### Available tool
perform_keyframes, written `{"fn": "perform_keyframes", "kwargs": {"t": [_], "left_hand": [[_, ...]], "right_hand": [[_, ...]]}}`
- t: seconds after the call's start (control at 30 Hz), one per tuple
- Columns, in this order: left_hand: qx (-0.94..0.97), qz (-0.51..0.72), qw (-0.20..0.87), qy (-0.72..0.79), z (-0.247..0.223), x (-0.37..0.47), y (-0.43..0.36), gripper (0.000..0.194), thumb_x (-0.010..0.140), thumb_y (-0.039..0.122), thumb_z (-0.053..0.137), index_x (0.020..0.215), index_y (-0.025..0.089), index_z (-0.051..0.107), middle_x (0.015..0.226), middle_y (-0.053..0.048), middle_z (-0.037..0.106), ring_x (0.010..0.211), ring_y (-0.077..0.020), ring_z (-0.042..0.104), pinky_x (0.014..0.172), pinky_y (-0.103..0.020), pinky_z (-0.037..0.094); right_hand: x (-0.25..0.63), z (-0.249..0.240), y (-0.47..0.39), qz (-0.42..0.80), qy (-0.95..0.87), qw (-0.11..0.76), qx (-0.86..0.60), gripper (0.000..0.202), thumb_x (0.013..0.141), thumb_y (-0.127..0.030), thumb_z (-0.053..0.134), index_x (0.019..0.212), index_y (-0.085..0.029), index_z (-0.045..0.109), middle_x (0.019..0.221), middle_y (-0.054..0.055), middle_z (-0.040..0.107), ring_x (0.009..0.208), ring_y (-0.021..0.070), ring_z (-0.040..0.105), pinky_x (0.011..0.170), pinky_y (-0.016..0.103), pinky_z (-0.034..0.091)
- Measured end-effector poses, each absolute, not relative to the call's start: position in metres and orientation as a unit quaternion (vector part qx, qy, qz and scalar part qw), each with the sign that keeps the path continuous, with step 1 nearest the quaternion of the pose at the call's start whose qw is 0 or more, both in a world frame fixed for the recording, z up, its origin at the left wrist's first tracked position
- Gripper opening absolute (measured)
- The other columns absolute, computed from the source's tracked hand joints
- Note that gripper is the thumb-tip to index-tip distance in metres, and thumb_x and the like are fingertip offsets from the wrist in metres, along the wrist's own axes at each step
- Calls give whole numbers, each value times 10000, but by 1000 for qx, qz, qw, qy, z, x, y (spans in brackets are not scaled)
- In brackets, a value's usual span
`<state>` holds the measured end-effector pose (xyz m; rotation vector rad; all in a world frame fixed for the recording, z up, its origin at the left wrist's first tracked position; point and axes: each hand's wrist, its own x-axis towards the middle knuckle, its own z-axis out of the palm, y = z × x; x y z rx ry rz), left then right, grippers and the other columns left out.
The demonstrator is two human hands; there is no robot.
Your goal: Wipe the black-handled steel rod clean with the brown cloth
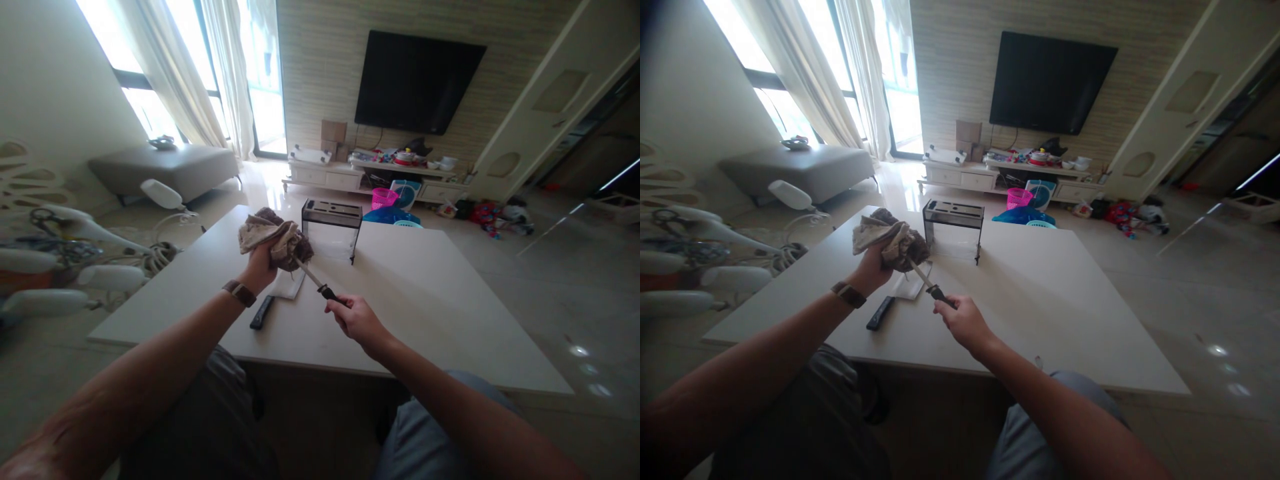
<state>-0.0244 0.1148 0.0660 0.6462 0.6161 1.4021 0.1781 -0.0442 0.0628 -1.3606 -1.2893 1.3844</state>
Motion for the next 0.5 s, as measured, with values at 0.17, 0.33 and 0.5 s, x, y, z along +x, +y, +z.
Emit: {"fn": "perform_keyframes", "kwargs": {"t": [0.17, 0.33, 0.5], "left_hand": [[311, 550, 720, 287, 65, -11, 98, 211, 823, 151, 707, 1031, 142, 737, 963, -70, 792, 812, -176, 745, 792, -280, 620], [344, 485, 749, 292, 62, 14, 65, 298, 781, 131, 776, 1077, 146, 747, 1042, -97, 786, 937, -228, 752, 843, -308, 618], [348, 483, 746, 300, 58, 32, 44, 421, 720, 140, 860, 1123, 182, 747, 1095, -97, 778, 971, -233, 747, 872, -313, 609]], "right_hand": [[179, 61, -42, 554, -489, 413, -532, 328, 793, -497, 645, 779, -170, 650, 456, -92, 390, 402, 72, 288, 423, 251, 175], [178, 61, -41, 558, -465, 430, -536, 317, 785, -500, 665, 781, -185, 626, 467, -99, 391, 406, 67, 286, 420, 240, 169], [178, 62, -41, 570, -417, 443, -552, 303, 741, -485, 686, 753, -203, 577, 463, -106, 388, 396, 64, 280, 404, 236, 144]]}}
